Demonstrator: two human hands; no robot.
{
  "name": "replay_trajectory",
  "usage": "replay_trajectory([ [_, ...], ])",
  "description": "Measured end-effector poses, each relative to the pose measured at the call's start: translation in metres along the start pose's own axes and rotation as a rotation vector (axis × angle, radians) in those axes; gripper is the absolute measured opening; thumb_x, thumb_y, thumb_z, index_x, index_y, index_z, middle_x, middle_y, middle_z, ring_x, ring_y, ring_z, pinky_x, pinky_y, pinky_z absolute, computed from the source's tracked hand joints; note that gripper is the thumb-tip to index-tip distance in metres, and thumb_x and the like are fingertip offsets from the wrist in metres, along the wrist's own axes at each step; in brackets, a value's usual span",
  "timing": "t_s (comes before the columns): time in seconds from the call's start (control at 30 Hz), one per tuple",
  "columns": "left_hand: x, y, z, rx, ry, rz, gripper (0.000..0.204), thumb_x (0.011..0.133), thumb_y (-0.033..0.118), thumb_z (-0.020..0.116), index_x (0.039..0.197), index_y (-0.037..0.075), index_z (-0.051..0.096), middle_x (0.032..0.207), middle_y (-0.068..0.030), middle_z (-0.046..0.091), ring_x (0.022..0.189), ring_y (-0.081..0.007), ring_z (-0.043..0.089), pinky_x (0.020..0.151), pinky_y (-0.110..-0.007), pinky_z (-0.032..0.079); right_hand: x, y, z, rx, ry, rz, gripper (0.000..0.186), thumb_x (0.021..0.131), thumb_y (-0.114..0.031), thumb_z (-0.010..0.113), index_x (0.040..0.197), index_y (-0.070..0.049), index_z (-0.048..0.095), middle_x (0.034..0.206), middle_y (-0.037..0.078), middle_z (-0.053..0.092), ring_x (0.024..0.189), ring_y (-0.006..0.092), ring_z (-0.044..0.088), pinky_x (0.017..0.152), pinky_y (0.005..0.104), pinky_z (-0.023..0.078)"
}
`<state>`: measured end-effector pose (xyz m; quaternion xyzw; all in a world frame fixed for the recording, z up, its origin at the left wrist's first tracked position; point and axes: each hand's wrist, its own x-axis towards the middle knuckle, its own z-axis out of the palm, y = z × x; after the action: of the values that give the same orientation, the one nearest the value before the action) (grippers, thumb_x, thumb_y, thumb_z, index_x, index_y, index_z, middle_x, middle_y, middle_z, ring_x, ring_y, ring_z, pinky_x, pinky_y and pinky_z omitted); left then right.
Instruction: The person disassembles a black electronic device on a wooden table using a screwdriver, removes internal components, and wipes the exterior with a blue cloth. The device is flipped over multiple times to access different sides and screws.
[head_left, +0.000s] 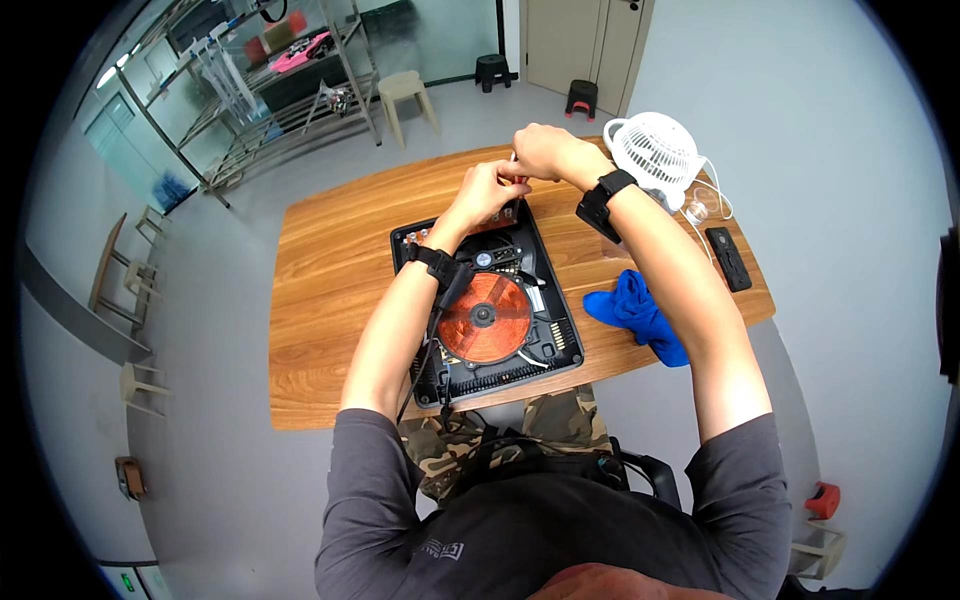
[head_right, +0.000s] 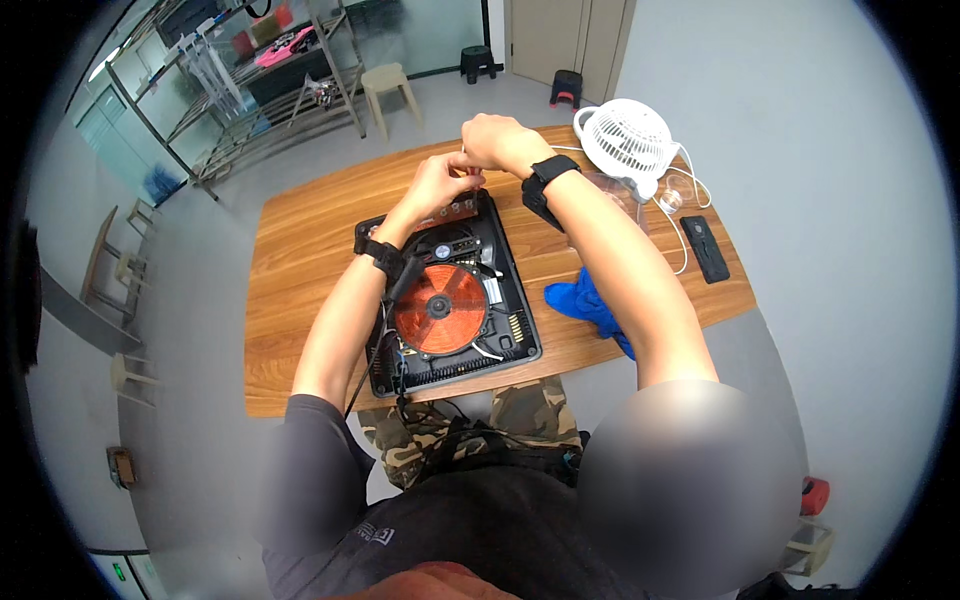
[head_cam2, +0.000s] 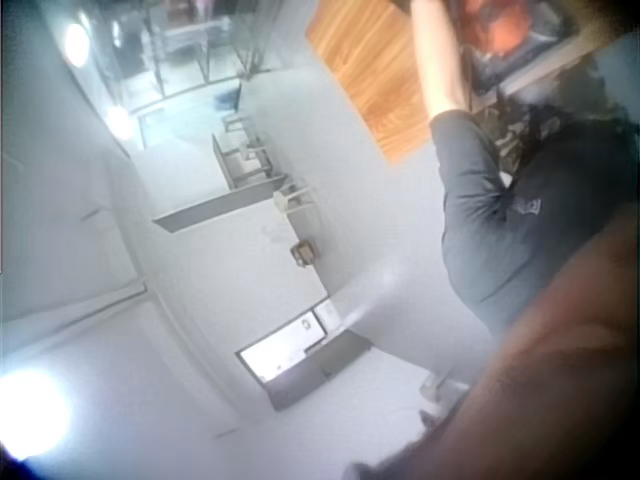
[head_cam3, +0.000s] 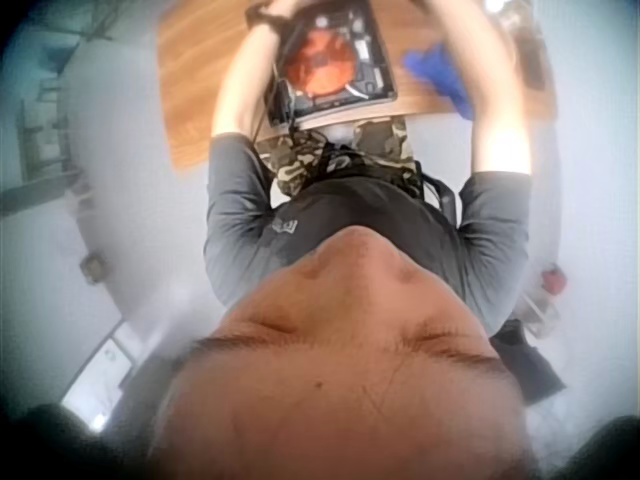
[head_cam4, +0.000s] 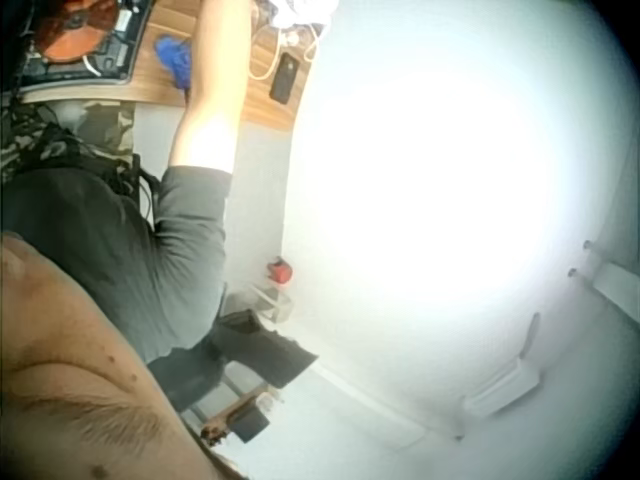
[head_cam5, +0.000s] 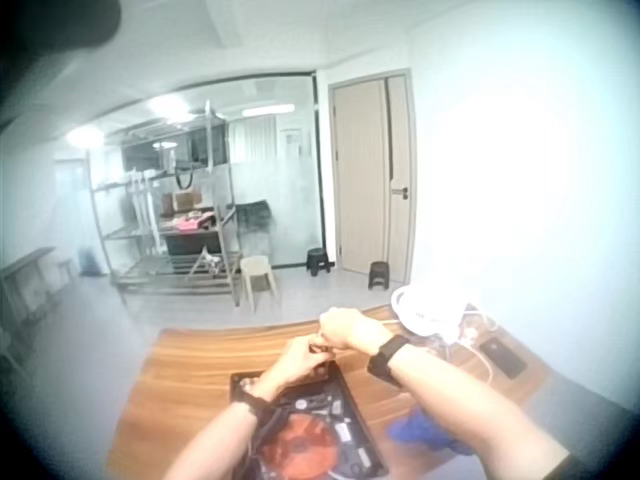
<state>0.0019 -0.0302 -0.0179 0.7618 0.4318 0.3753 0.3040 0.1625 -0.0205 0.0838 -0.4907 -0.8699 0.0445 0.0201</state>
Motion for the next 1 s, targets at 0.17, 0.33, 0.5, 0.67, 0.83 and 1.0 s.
replay_trajectory([
  [0.17, 0.000, 0.002, 0.004, 0.066, -0.023, -0.044, 0.022, 0.084, 0.016, 0.081, 0.102, 0.004, 0.076, 0.091, -0.0074, 0.076, 0.078, -0.0159, 0.069, 0.077, -0.034, 0.054, -0.010, 0.008, 0.004, 0.040, 0.006, -0.031, 0.050, 0.093, -0.042, 0.068, 0.087, 0.007, 0.075, 0.075, 0.023, 0.073, 0.065, 0.0319, 0.074, 0.065, 0.0412, 0.061],
  [0.33, 0.001, 0.003, 0.003, 0.073, -0.119, 0.002, 0.018, 0.086, 0.012, 0.076, 0.102, 0.003, 0.074, 0.084, -0.0080, 0.072, 0.077, -0.0174, 0.065, 0.077, -0.035, 0.053, -0.017, 0.004, -0.002, 0.082, -0.104, 0.062, 0.050, 0.092, -0.042, 0.068, 0.084, 0.007, 0.074, 0.073, 0.020, 0.073, 0.063, 0.0289, 0.074, 0.063, 0.0391, 0.060],
  [0.5, -0.002, -0.005, -0.006, 0.028, -0.181, 0.006, 0.020, 0.088, 0.011, 0.074, 0.106, 0.003, 0.074, 0.088, -0.0055, 0.073, 0.080, -0.0132, 0.065, 0.078, -0.033, 0.053, -0.025, -0.016, -0.011, 0.072, -0.094, 0.095, 0.053, 0.093, -0.048, 0.066, 0.084, 0.003, 0.077, 0.074, 0.016, 0.075, 0.064, 0.0263, 0.074, 0.068, 0.0377, 0.061],
  [0.67, -0.014, 0.027, -0.005, -0.012, -0.123, -0.116, 0.024, 0.087, 0.010, 0.077, 0.111, 0.005, 0.076, 0.096, -0.0058, 0.077, 0.086, -0.0124, 0.071, 0.081, -0.032, 0.056, -0.023, -0.006, -0.002, 0.087, -0.073, 0.132, 0.053, 0.093, -0.051, 0.066, 0.085, 0.000, 0.079, 0.072, 0.014, 0.075, 0.066, 0.0249, 0.076, 0.072, 0.0373, 0.061],
  [0.83, -0.013, 0.013, -0.002, -0.033, 0.011, -0.006, 0.023, 0.089, 0.012, 0.077, 0.109, 0.003, 0.074, 0.090, -0.0059, 0.076, 0.082, -0.0113, 0.070, 0.077, -0.031, 0.056, -0.021, -0.009, 0.003, 0.051, 0.100, 0.094, 0.056, 0.086, -0.054, 0.069, 0.090, 0.001, 0.079, 0.086, 0.022, 0.076, 0.083, 0.0351, 0.076, 0.079, 0.0429, 0.061],
  [1.0, -0.010, 0.030, -0.016, 0.025, 0.130, -0.050, 0.025, 0.088, 0.015, 0.080, 0.108, 0.002, 0.073, 0.082, -0.0021, 0.071, 0.073, -0.0075, 0.062, 0.073, -0.029, 0.055, -0.018, -0.010, -0.002, 0.134, 0.304, 0.069, 0.058, 0.085, -0.055, 0.069, 0.089, 0.003, 0.076, 0.085, 0.027, 0.073, 0.086, 0.0439, 0.073, 0.078, 0.0483, 0.060],
])
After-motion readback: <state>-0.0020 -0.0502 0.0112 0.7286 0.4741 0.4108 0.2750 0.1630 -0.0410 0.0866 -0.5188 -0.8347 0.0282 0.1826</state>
